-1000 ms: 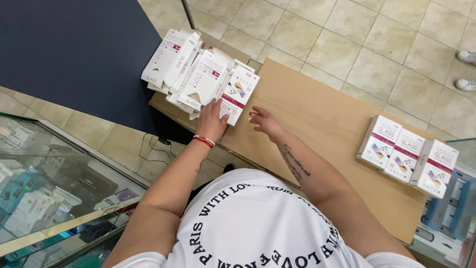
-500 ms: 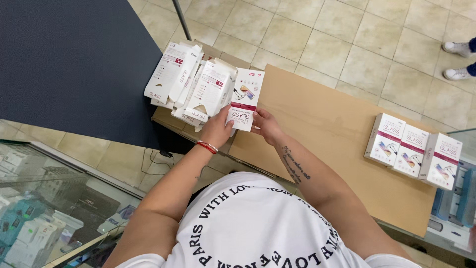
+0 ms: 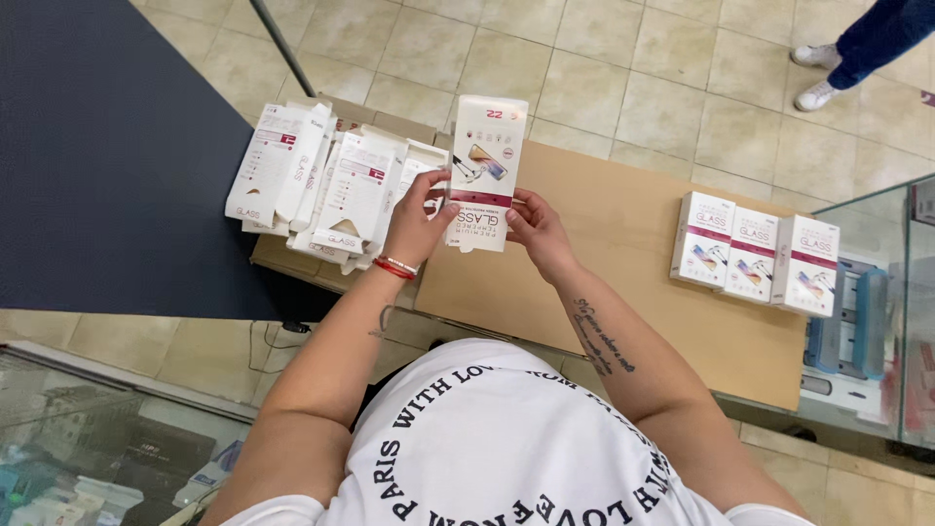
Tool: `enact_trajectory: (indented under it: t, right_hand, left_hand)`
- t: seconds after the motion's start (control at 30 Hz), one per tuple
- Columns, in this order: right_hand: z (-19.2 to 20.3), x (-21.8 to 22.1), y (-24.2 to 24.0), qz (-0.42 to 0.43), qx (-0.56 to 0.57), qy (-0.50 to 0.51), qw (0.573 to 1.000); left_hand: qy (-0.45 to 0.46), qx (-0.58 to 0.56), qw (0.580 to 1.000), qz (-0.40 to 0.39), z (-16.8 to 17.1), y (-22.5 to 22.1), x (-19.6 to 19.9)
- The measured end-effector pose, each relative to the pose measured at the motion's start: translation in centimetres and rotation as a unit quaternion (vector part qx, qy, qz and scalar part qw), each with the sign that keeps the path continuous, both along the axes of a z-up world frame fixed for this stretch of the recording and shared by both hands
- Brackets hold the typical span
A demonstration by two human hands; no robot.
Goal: The person repeatedly picks up flat-packed cardboard boxes, folds them into rectangular prisms, and places them on a table. The process is repeated for multiple identical boxes labeled 'GLASS'.
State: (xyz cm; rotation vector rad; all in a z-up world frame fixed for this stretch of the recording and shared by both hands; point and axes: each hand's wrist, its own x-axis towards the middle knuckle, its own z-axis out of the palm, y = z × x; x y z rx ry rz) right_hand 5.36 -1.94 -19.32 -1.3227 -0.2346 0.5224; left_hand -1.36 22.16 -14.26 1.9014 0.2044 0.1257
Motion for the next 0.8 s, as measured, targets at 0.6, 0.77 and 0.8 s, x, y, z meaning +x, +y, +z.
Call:
enact_trajectory:
  t: [0.6, 0.77, 0.8]
  right_hand:
    - [11.5, -3.1, -12.5, -0.105, -0.186, -0.294, 0.932]
    - [18.6, -4.8, -13.9, -0.101, -0.226, -0.401, 0.882]
    - [19.2, -5.0, -14.2, -0.114, -0.242, -0.433, 0.861]
  left_hand:
    - [-0.173, -0.082, 0.967, -0.170, 10.1, -11.4, 2.6]
    - [-0.199, -0.032, 0.961, -0.191, 10.8, -14.1, 2.4]
    - [-0.195, -0.044, 0.962, -0.188, 10.9, -14.4, 2.4]
